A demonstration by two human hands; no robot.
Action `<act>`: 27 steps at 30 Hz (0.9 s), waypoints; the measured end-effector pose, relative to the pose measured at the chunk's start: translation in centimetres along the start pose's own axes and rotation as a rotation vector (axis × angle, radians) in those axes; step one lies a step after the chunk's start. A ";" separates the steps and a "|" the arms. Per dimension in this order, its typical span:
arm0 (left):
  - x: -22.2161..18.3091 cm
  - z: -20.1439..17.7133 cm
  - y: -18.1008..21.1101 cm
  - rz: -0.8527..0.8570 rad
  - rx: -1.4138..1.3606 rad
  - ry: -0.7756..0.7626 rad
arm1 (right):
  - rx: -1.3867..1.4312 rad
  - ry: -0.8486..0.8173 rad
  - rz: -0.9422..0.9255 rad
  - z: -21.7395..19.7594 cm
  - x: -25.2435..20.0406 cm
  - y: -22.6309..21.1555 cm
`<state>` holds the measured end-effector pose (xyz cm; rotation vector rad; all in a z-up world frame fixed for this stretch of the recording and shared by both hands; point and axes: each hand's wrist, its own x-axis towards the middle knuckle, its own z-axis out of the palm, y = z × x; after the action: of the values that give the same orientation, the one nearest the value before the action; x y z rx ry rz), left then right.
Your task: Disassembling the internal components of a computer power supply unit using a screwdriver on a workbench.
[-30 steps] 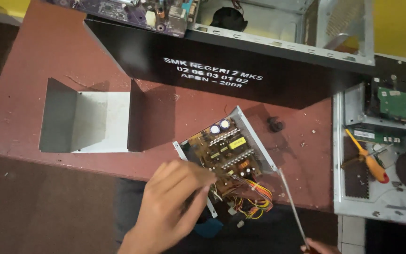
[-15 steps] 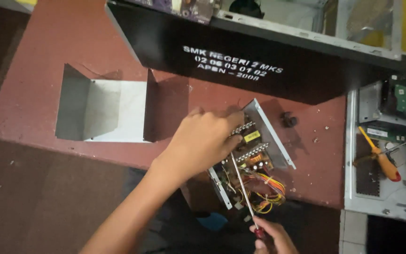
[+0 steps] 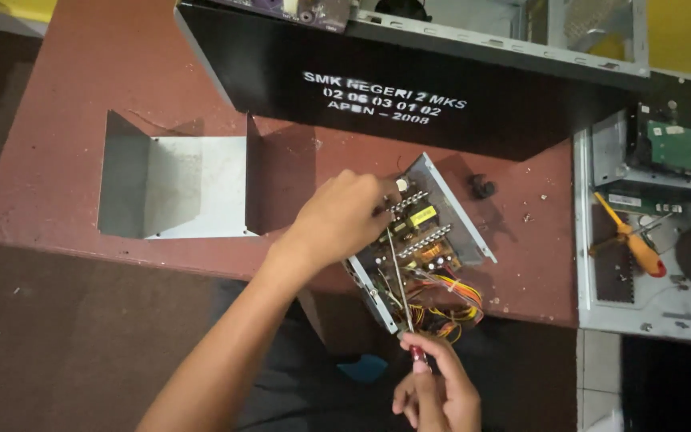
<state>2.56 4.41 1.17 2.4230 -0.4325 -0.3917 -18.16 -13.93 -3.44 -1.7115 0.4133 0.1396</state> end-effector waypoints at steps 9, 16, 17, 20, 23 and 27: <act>0.2 0.4 -0.6 0.071 0.028 0.033 | 0.002 0.090 0.026 1.6 -0.1 -0.9; 0.4 0.7 -0.7 0.082 0.058 0.003 | -0.016 0.115 0.074 2.2 -0.4 -1.7; 0.2 0.7 -0.5 0.081 0.055 0.001 | -0.018 0.116 0.077 2.2 -0.6 -1.4; 0.1 0.2 -0.1 0.057 0.069 -0.036 | -0.023 0.137 0.031 2.3 -0.4 -0.8; 0.1 0.3 -0.3 0.079 0.067 -0.025 | -0.034 0.145 0.035 2.5 -0.4 -0.4; 0.2 0.3 -0.2 0.080 0.094 -0.036 | -0.057 0.129 0.026 2.2 -0.4 -0.6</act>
<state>2.67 4.32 0.73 2.4827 -0.5741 -0.3886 -18.04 -11.64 -3.21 -1.7771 0.5317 0.0608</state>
